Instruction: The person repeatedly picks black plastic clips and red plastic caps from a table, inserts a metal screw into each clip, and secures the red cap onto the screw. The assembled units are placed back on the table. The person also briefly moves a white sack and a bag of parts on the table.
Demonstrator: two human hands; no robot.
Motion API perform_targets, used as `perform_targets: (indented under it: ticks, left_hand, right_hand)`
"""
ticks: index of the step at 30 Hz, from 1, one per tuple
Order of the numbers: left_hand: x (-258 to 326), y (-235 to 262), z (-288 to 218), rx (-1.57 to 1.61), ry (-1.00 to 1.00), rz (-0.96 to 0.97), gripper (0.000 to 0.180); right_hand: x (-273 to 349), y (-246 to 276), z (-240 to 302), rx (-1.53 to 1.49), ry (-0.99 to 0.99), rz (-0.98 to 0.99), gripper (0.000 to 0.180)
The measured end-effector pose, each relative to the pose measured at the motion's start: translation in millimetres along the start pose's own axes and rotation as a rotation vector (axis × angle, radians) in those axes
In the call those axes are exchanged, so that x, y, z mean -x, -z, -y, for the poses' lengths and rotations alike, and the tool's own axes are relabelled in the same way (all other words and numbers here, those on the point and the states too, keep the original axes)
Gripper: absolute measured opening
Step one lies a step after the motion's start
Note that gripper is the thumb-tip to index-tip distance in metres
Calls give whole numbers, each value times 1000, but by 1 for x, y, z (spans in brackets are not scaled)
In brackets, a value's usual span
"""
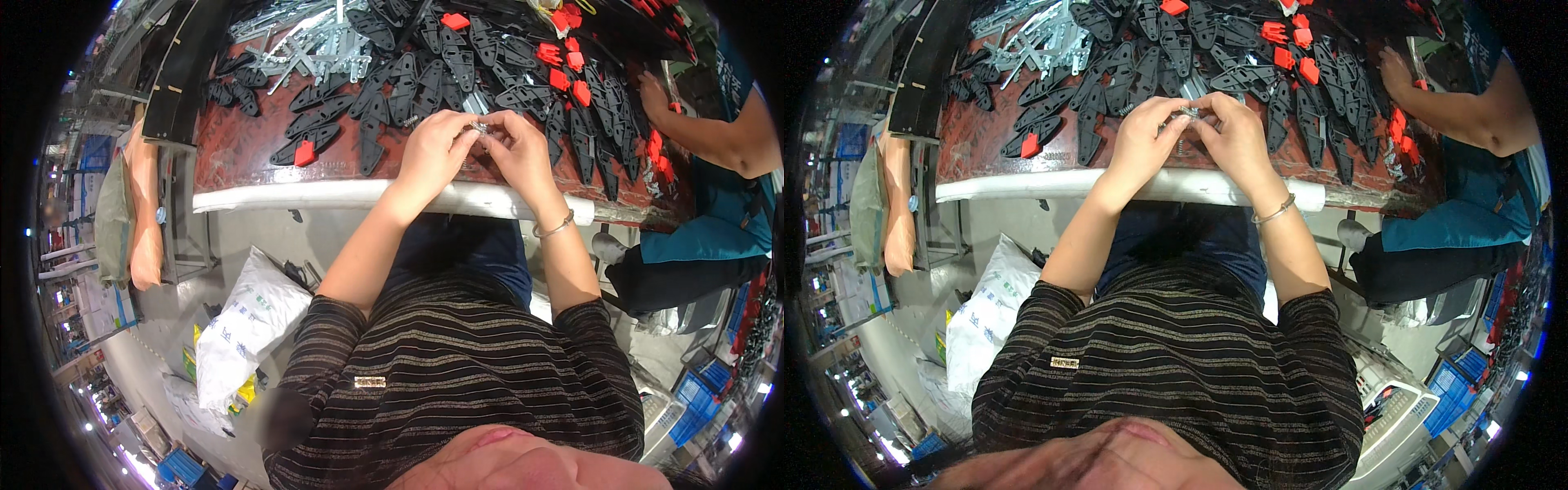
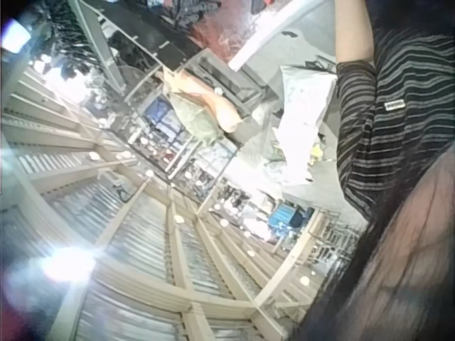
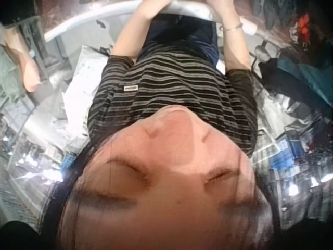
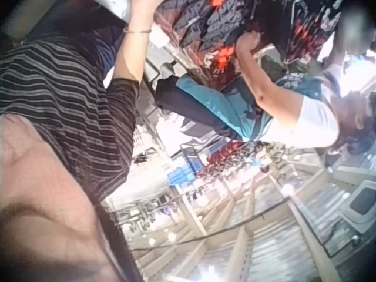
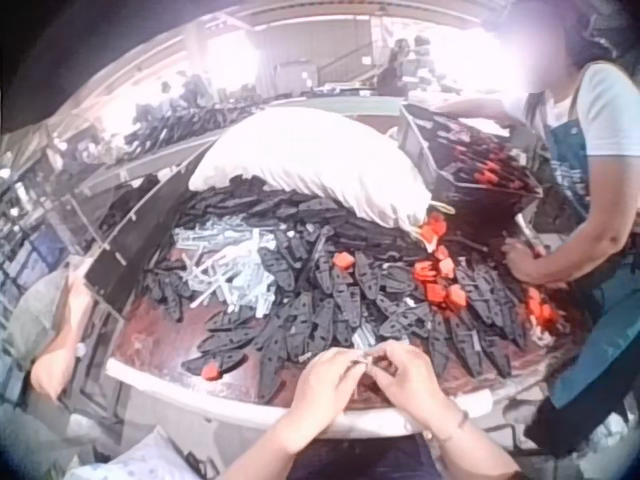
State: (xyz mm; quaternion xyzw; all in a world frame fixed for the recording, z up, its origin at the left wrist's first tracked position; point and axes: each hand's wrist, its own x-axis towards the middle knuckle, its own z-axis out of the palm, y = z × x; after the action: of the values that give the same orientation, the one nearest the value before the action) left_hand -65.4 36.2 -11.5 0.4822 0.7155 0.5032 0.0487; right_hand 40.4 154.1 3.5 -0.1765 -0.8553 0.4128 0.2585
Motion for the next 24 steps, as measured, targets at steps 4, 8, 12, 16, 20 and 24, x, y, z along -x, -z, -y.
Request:
perform_targets:
  ticks: [4,8,12,16,20,24]
  left_hand:
    - [1,-3,1,154,119,-75,15]
    - [-3,2,7,166,175,-25,12]
    - [-2,4,7,247,300,-109,12]
    - [-3,4,2,405,336,-109,14]
    - [-3,1,-4,556,297,-115,14]
    - [-1,0,-6,650,348,-103,12]
  right_hand:
    - [-2,-3,0,38,-14,4,16]
    - [-2,-1,-3,169,-57,8,17]
    - [-5,5,4,307,-33,-34,16]
    - [-7,6,10,295,-41,-17,26]
    - [-5,1,12,23,-130,91,26]
    - [0,-4,8,-351,-170,67,17]
